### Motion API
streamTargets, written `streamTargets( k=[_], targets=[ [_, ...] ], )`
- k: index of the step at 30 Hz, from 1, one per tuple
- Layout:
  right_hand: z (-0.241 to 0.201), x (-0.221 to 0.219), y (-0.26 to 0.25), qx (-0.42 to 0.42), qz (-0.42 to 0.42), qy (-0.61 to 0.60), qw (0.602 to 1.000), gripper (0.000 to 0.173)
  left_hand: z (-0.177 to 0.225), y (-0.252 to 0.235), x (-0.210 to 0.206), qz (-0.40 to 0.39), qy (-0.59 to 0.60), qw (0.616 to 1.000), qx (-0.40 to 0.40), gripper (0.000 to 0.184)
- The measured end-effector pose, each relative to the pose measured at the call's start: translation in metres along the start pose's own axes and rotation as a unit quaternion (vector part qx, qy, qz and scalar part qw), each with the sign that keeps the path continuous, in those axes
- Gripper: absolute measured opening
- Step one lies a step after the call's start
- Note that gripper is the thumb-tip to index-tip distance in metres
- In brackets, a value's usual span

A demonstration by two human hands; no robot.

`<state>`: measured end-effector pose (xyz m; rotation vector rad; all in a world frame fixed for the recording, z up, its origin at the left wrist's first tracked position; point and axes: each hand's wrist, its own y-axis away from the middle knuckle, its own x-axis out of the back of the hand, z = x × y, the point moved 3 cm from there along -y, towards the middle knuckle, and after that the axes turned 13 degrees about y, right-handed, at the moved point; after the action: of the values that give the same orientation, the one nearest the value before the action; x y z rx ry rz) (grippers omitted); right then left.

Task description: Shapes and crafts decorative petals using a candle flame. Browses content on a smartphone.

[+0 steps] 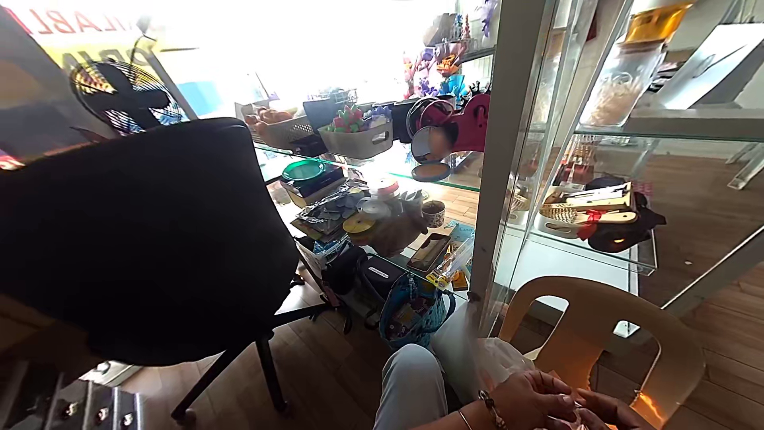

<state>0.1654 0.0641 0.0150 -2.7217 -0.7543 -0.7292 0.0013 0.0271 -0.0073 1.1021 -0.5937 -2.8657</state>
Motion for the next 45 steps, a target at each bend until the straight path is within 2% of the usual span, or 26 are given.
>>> streamTargets(
  k=[3,8,14,16,19,24,28,33,39,42,45],
  targets=[
    [0.004,0.0,0.003,-0.015,0.017,0.009,1.0,0.031,-0.002,0.002,-0.003,-0.009,-0.083,0.995,-0.051,0.022],
    [0.007,0.003,0.006,-0.026,0.03,0.03,0.999,0.026,-0.003,0.002,-0.008,-0.027,-0.163,0.981,-0.103,0.026],
    [0.013,0.004,0.006,-0.031,0.034,0.017,0.999,0.024,-0.004,0.0,-0.009,-0.048,-0.186,0.978,-0.077,0.026],
    [0.014,0.004,0.002,-0.023,0.045,0.024,0.998,0.026,-0.001,-0.001,-0.006,-0.053,-0.15,0.984,-0.074,0.023],
    [0.017,0.008,0.004,-0.041,0.108,0.015,0.993,0.026,0.005,0.004,-0.008,-0.061,-0.022,0.997,-0.047,0.017],
    [0.025,0.017,0.001,-0.086,0.129,-0.039,0.987,0.022,0.016,0.006,-0.006,-0.044,0.121,0.992,0.008,0.017],
    [0.03,0.017,0.002,-0.092,0.123,-0.05,0.987,0.019,0.014,0.005,-0.004,-0.074,0.169,0.982,0.029,0.023],
    [0.03,0.015,0.003,-0.096,0.118,-0.066,0.986,0.018,0.011,0.005,0.002,-0.093,0.21,0.972,0.049,0.02],
    [0.029,0.014,0.002,-0.101,0.12,-0.075,0.985,0.017,0.013,0.008,0.0,-0.09,0.236,0.966,0.059,0.022],
    [0.034,0.016,0.007,-0.091,0.126,-0.042,0.987,0.021,0.008,0.006,-0.004,-0.082,0.171,0.981,0.045,0.02],
    [0.033,0.018,0.009,-0.067,0.132,0.009,0.989,0.027,-0.003,0.003,-0.004,-0.056,-0.021,0.998,0.01,0.02]
  ],
)
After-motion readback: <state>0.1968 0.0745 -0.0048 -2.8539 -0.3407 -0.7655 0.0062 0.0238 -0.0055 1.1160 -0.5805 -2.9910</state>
